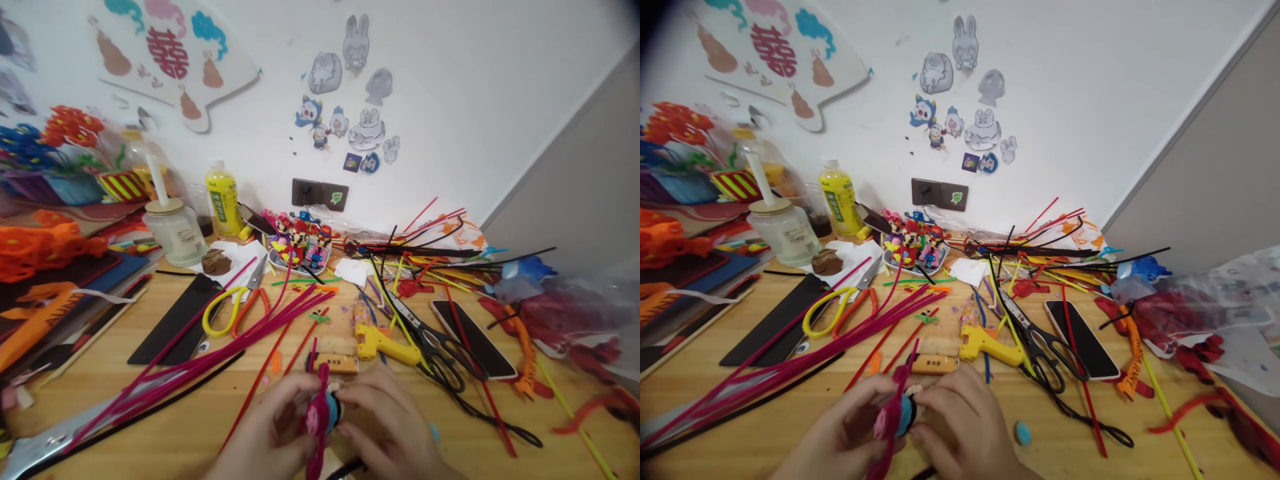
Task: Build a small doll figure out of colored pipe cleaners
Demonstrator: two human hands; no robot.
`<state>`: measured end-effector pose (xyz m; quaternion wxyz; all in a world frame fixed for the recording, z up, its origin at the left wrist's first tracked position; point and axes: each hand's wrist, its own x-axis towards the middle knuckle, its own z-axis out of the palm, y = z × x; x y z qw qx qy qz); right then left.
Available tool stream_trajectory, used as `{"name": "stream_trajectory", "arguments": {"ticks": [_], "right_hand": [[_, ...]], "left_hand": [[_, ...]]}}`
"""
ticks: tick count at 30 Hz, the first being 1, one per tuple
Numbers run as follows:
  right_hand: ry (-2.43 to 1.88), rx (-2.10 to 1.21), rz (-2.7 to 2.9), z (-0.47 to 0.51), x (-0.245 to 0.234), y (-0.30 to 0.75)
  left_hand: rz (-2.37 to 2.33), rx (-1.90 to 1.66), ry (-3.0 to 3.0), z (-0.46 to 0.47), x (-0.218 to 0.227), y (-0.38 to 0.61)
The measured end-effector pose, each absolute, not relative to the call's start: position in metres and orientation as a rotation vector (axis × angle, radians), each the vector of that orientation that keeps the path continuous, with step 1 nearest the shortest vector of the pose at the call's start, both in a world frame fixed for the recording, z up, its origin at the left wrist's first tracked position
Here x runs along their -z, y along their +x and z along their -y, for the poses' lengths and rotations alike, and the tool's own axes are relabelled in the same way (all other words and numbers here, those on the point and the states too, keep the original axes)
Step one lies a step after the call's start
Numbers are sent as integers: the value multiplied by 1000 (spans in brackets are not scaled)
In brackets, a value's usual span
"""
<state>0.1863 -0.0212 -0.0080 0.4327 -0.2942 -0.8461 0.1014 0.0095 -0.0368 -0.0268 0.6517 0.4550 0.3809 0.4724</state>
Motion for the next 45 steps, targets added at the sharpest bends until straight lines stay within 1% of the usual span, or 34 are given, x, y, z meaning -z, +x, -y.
{"name": "stream_trajectory", "arguments": {"ticks": [8, 11, 14, 18, 27, 30, 40, 45], "right_hand": [[-695, -107, 2140, 23, 10, 185], [-716, -132, 2160, 24, 11, 185], [-742, -210, 2146, 25, 11, 185], [-808, -393, 2089, 24, 12, 185], [-830, -794, 1730, 22, 21, 182], [-851, -872, 1660, 22, 21, 181], [-806, -724, 1747, 22, 14, 178], [-749, -705, 1766, 22, 15, 182]], "left_hand": [[-999, -1046, 1194, 40, 22, 7], [-1025, -1048, 1248, 42, 23, 6], [-1023, -1057, 1236, 42, 25, 6], [-1003, -1028, 1140, 37, 24, 8], [-1001, -979, 1077, 34, 21, 12], [-1002, -978, 1066, 34, 20, 12], [-963, -986, 1120, 35, 27, 7], [-943, -948, 1198, 36, 29, 5]]}}
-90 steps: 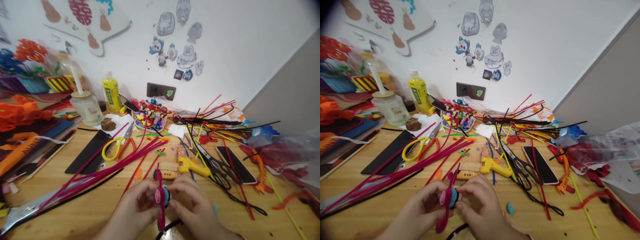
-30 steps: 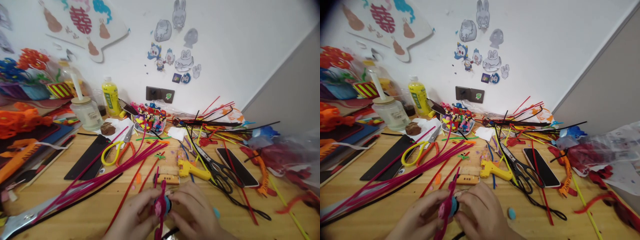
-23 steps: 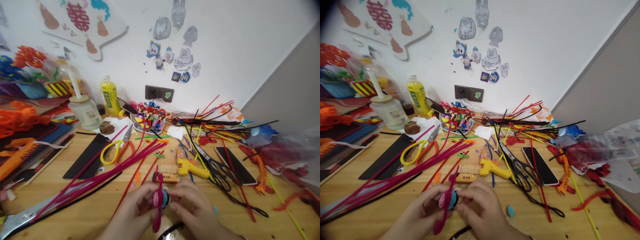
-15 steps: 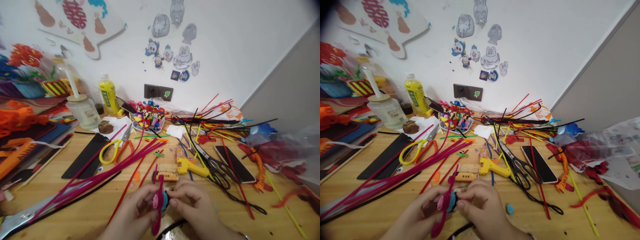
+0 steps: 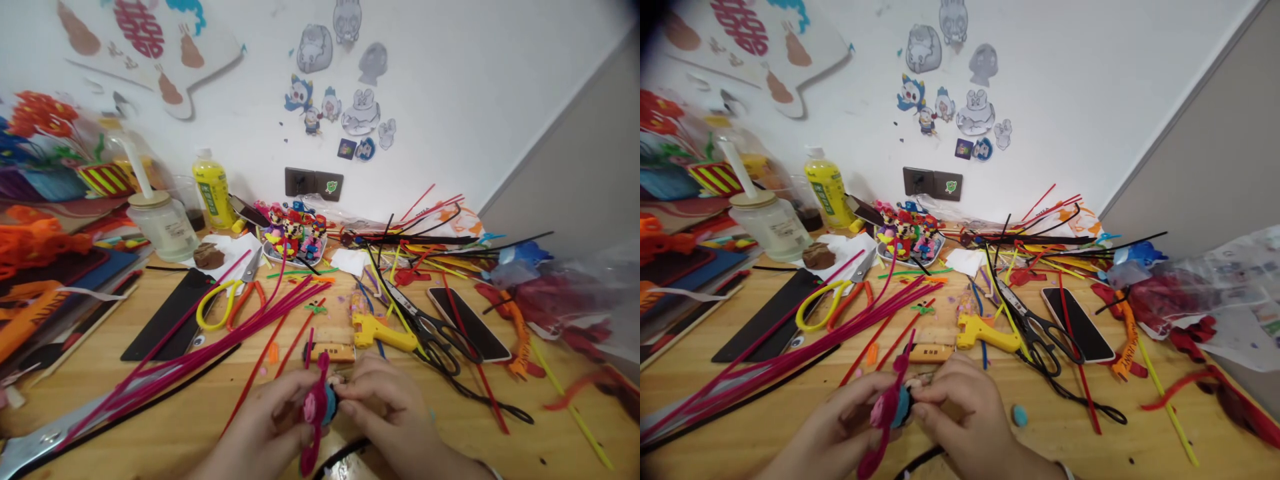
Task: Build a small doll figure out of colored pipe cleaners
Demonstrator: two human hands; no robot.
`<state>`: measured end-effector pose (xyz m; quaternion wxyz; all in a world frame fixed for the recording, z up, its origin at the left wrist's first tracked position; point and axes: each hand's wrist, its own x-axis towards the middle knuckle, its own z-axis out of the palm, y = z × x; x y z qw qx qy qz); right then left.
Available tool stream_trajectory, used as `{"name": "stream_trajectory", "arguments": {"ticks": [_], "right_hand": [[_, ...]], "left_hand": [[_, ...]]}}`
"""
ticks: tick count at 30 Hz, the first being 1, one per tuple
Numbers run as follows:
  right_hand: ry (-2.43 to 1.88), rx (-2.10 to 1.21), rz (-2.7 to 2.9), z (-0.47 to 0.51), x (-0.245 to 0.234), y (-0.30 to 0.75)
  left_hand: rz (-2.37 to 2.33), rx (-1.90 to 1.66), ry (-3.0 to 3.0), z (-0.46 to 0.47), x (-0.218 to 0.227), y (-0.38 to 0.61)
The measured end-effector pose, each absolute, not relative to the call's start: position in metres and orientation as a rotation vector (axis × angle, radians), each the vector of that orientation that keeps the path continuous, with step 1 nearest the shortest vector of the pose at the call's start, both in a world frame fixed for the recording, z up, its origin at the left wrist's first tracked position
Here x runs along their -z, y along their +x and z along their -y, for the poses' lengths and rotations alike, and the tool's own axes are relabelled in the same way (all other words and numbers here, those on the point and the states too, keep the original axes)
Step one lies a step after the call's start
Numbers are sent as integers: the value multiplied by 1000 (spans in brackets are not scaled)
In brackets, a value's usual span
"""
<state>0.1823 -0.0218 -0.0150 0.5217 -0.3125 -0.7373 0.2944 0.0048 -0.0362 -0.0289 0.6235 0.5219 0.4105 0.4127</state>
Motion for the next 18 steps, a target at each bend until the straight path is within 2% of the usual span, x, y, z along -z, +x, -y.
{"name": "stream_trajectory", "arguments": {"ticks": [10, 18], "right_hand": [[-872, -542, 1972, 23, 11, 185], [-892, -618, 1877, 24, 10, 185]], "left_hand": [[-1008, -824, 1146, 34, 21, 8], [-943, -833, 1020, 29, 16, 13]]}}
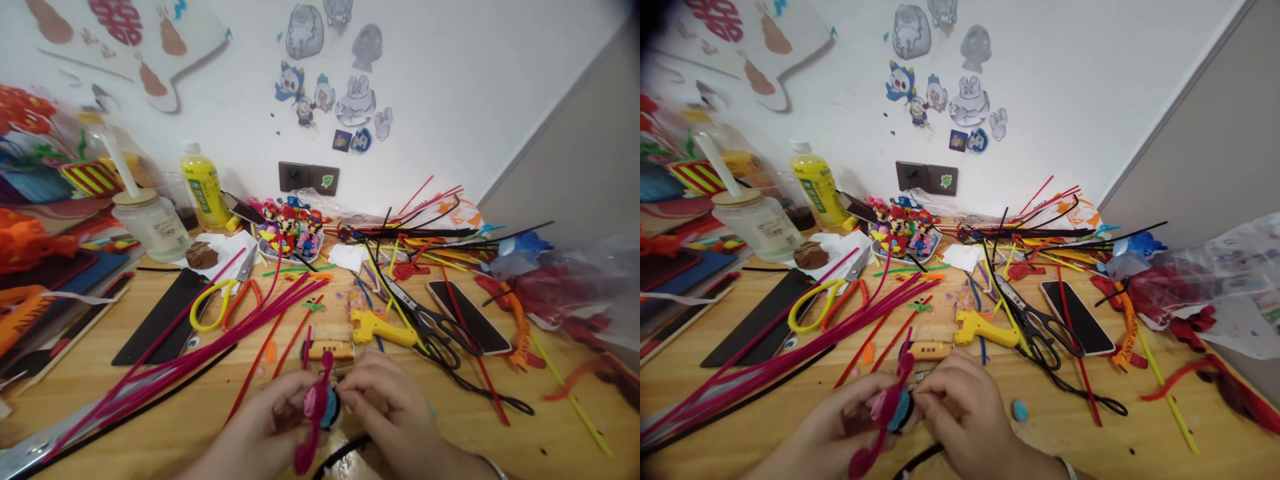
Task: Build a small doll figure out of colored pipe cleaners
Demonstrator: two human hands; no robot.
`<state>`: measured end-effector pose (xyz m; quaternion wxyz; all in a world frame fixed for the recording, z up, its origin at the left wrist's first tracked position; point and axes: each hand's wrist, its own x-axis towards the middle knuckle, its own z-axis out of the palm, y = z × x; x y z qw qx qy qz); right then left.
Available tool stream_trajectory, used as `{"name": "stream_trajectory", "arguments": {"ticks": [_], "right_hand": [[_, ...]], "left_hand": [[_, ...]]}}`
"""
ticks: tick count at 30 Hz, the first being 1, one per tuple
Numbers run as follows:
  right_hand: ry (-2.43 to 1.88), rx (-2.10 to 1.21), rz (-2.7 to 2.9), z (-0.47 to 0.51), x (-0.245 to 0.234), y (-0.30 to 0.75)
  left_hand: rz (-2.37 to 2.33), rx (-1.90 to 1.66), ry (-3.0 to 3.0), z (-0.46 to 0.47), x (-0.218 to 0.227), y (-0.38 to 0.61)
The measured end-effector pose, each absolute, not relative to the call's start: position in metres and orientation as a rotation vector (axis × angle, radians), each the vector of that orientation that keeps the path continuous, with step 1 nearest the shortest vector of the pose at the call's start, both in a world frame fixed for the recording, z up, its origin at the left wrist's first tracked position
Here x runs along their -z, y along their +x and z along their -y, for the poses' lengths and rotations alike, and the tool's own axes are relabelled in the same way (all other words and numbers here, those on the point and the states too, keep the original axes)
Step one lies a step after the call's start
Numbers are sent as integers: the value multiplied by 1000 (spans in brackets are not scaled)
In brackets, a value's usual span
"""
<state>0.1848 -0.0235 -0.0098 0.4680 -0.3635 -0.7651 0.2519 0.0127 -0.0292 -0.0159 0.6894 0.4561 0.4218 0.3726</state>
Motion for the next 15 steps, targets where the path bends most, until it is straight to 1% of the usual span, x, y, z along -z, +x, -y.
{"name": "stream_trajectory", "arguments": {"ticks": [10, 15], "right_hand": [[-939, -693, 1893, 23, 12, 183], [-1052, -684, 1616, 18, 7, 192]], "left_hand": [[-931, -840, 1047, 31, 29, 9], [-790, -921, 947, 24, 23, 7]]}}
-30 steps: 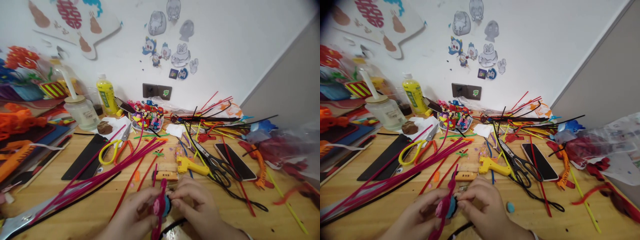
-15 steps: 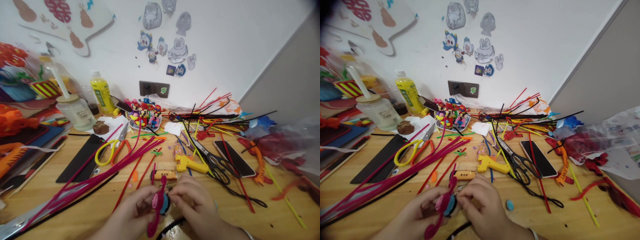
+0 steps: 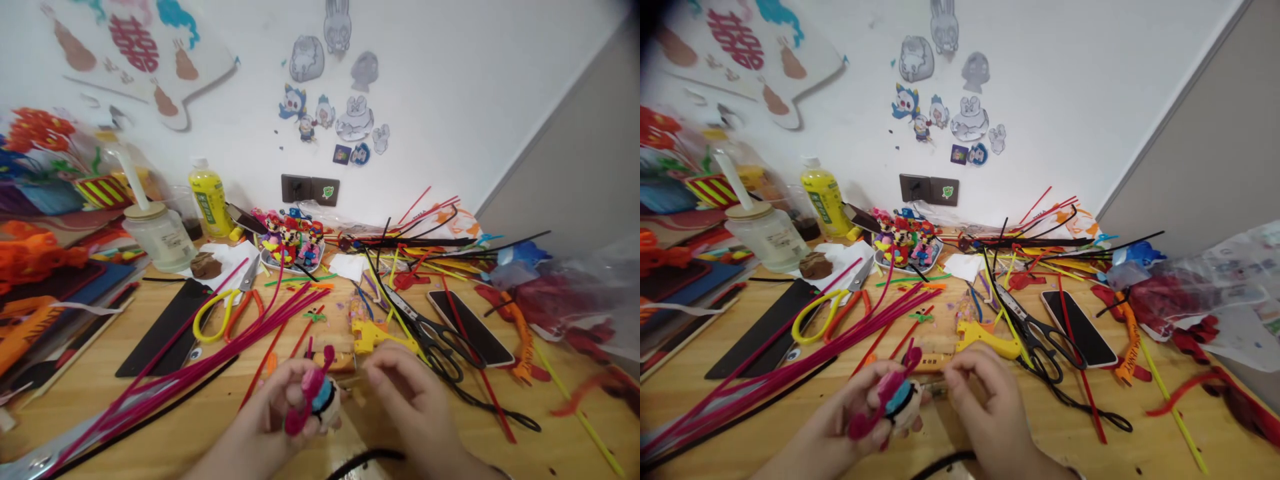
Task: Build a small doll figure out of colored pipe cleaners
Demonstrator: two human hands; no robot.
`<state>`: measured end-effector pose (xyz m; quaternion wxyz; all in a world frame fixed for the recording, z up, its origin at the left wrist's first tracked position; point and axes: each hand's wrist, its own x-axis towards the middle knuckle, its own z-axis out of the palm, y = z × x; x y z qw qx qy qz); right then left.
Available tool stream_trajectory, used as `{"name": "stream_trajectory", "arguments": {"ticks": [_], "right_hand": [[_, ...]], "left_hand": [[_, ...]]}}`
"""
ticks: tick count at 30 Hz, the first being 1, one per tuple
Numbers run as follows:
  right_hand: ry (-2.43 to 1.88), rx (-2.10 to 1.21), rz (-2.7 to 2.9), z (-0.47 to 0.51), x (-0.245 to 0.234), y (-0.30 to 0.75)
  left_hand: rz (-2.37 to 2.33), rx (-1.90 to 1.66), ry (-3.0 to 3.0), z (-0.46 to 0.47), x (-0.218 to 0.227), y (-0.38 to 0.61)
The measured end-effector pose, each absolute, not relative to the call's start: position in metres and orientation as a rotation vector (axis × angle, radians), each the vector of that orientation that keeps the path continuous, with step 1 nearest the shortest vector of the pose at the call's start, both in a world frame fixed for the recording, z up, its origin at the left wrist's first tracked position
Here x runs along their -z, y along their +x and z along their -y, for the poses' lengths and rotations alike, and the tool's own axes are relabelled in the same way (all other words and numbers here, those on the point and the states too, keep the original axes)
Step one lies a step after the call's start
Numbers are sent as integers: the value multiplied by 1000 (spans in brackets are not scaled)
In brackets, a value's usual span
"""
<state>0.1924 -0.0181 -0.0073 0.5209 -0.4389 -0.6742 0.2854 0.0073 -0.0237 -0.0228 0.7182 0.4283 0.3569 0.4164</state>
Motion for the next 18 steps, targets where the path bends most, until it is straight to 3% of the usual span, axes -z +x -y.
{"name": "stream_trajectory", "arguments": {"ticks": [7, 18], "right_hand": [[-1112, -702, 1448, 7, 18, 199], [-1107, -477, 1592, 2, 21, 208]], "left_hand": [[-683, -1016, 682, 13, 32, -2], [-995, -1286, 1086, -5, 36, -12]]}}
